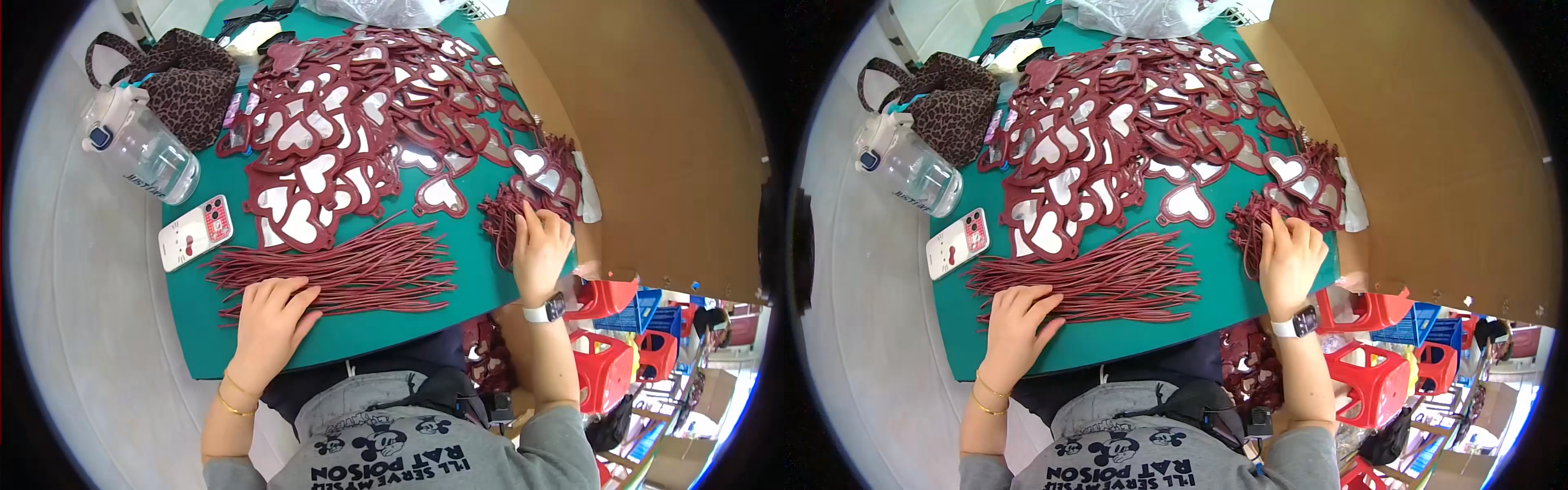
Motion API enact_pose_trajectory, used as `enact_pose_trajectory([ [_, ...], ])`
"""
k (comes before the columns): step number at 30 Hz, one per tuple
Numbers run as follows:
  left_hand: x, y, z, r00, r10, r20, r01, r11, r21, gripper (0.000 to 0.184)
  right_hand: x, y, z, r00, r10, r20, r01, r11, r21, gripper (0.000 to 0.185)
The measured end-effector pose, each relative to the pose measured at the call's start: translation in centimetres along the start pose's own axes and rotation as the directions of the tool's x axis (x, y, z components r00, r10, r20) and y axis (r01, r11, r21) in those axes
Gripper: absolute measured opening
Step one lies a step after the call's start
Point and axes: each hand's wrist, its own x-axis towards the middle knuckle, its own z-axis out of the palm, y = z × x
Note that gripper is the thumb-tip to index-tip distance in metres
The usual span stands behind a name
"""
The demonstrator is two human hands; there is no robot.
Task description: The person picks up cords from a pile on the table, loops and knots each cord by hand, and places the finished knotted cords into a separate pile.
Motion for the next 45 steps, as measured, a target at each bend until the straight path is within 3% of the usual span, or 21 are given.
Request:
enact_pose_trajectory([
  [4,-0.5,-0.3,2.0,0.997,-0.047,-0.061,0.046,0.999,-0.014,0.025,-0.7,-1.1,0.5,0.987,0.032,-0.16,-0.045,0.996,-0.077,0.019],
  [6,-0.7,-0.3,2.3,0.996,-0.054,-0.07,0.053,0.998,-0.016,0.023,-1.7,-3.9,-0.1,0.999,0.035,-0.028,-0.027,0.969,0.244,0.023],
  [8,-0.6,-0.4,2.5,0.995,-0.028,-0.093,0.029,0.999,0.012,0.021,-2.9,-7.8,-1.1,0.958,-0.111,0.265,-0.038,0.866,0.499,0.024],
  [9,-0.6,-0.4,2.5,0.994,-0.016,-0.105,0.019,0.999,0.026,0.02,-3.1,-10.1,-1.6,0.937,-0.186,0.297,-0.032,0.799,0.601,0.025],
  [12,-0.4,0.8,1.5,0.992,-0.03,-0.125,0.032,0.999,0.016,0.019,-2.7,-14.8,-2.8,0.913,-0.32,0.254,0.034,0.679,0.733,0.026],
  [14,-0.3,1.8,0.8,0.99,-0.037,-0.138,0.039,0.999,0.012,0.019,-3.4,-16.3,-1.9,0.94,-0.302,0.157,0.057,0.595,0.802,0.027],
  [18,-0.5,3.3,-1.0,0.977,-0.027,-0.211,0.039,0.998,0.05,0.022,-3.0,-16.8,-3.0,0.96,-0.238,0.149,-0.02,0.472,0.881,0.027],
  [21,-0.5,3.6,-2.1,0.962,-0.011,-0.274,0.062,0.982,0.177,0.025,-2.5,-16.2,-5.1,0.96,-0.231,0.158,-0.052,0.408,0.911,0.022],
  [23,-1.7,4.0,-2.1,0.962,-0.059,-0.267,0.1,0.984,0.145,0.026,-2.8,-16.1,-5.4,0.959,-0.232,0.161,-0.067,0.366,0.928,0.019],
  [24,-2.5,4.1,-2.0,0.96,-0.105,-0.261,0.138,0.984,0.111,0.027,-3.2,-16.2,-5.1,0.93,-0.139,0.341,-0.298,0.258,0.919,0.019],
  [26,-2.9,4.5,-1.7,0.954,-0.157,-0.255,0.185,0.979,0.088,0.028,-3.8,-16.4,-4.7,0.733,-0.036,0.68,-0.68,-0.019,0.733,0.018],
  [27,-2.4,5.2,-1.3,0.965,-0.079,-0.252,0.08,0.997,-0.004,0.03,-3.7,-16.2,-4.5,0.736,-0.05,0.675,-0.677,-0.026,0.736,0.018],
  [28,-1.9,5.9,-0.9,0.967,-0.002,-0.253,-0.023,0.995,-0.095,0.032,-3.4,-15.9,-4.2,0.683,-0.035,0.73,-0.728,-0.122,0.675,0.019],
  [30,-1.5,7.2,-0.5,0.981,0.045,-0.19,-0.086,0.972,-0.217,0.029,-2.9,-15.6,-3.8,0.555,-0.036,0.831,-0.797,-0.309,0.519,0.022],
  [34,-2.6,7.9,1.3,0.984,0.057,-0.169,-0.113,0.931,-0.346,0.025,-2.0,-15.8,-4.6,0.612,-0.003,0.791,-0.718,-0.422,0.554,0.024],
  [39,-3.1,8.1,2.3,0.988,-0.073,-0.134,-0.006,0.859,-0.512,0.021,-2.6,-15.2,-4.3,0.543,-0.17,0.822,-0.787,-0.443,0.428,0.024],
  [42,-3.2,8.0,2.5,0.988,-0.124,-0.096,0.043,0.799,-0.599,0.018,-2.7,-15.1,-4.2,0.45,-0.297,0.842,-0.887,-0.254,0.385,0.024],
  [45,-3.2,8.1,2.9,0.996,-0.073,-0.06,0.015,0.748,-0.664,0.015,-2.7,-15.9,-4.3,0.498,-0.278,0.821,-0.867,-0.183,0.464,0.023],
])
